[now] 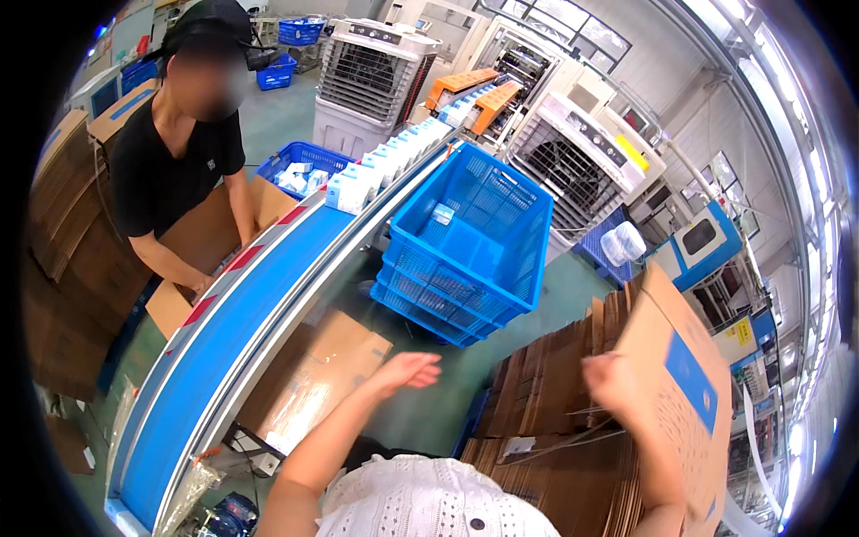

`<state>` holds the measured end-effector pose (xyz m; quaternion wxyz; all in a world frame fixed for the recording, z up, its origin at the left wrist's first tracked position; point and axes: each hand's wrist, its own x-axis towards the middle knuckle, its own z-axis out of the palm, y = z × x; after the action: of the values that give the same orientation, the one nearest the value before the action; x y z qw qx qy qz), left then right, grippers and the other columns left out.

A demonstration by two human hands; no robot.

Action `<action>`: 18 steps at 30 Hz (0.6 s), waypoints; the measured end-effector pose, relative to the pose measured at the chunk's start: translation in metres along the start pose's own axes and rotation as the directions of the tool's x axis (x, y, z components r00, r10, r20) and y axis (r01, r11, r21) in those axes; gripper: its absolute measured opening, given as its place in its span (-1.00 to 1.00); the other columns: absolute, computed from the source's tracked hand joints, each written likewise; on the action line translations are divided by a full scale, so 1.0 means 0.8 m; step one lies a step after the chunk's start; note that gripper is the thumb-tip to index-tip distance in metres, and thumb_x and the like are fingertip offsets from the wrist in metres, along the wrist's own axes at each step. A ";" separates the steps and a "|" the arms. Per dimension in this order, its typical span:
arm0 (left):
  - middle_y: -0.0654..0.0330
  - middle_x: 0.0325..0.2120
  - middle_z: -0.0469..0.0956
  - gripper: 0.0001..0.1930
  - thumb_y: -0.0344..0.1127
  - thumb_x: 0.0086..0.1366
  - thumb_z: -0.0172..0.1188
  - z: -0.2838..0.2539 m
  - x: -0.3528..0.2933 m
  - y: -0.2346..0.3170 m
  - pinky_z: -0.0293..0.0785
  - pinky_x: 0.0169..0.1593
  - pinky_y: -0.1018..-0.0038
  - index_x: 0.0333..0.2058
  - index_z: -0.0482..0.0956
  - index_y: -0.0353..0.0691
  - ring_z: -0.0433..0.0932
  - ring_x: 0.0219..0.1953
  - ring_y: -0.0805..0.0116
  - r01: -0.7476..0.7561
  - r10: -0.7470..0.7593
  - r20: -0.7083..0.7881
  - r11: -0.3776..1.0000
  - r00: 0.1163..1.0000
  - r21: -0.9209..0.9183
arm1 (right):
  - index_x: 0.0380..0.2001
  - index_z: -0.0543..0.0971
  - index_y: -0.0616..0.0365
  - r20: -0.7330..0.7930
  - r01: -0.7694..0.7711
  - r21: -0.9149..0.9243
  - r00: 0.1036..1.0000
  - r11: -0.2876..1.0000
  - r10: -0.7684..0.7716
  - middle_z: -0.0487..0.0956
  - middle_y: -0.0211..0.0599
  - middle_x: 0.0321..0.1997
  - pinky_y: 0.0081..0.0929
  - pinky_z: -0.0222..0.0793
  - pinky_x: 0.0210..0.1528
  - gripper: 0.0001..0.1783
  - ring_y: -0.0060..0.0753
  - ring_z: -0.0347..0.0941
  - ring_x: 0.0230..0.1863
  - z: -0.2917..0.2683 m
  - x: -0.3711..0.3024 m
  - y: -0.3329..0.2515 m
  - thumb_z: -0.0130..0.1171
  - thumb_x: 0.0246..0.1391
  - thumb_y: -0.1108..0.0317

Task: The person picks up product boxes from a conveyor belt, places them into a larger cardboard box, and then moves the filled box to a taping machine.

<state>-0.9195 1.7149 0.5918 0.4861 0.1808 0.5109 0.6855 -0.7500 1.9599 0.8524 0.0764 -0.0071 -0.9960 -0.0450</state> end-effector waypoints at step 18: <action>0.18 -0.31 0.49 -0.65 -0.50 0.04 0.12 -0.008 -0.171 0.194 0.32 -0.12 0.53 -0.14 0.36 -0.32 0.41 -0.24 0.46 -0.459 0.727 -0.619 0.677 0.297 0.576 | -0.77 0.35 0.13 -0.598 0.973 -0.129 0.078 0.192 -0.798 0.40 -0.28 -0.50 -0.10 0.22 0.04 -0.87 -0.17 0.37 -0.12 0.060 0.207 -0.245 0.08 -0.37 0.38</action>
<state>-0.9357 1.5946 0.7589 -0.1331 0.0904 0.6605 0.7334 -0.9248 1.7703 0.8134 0.3109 0.6338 -0.7045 0.0722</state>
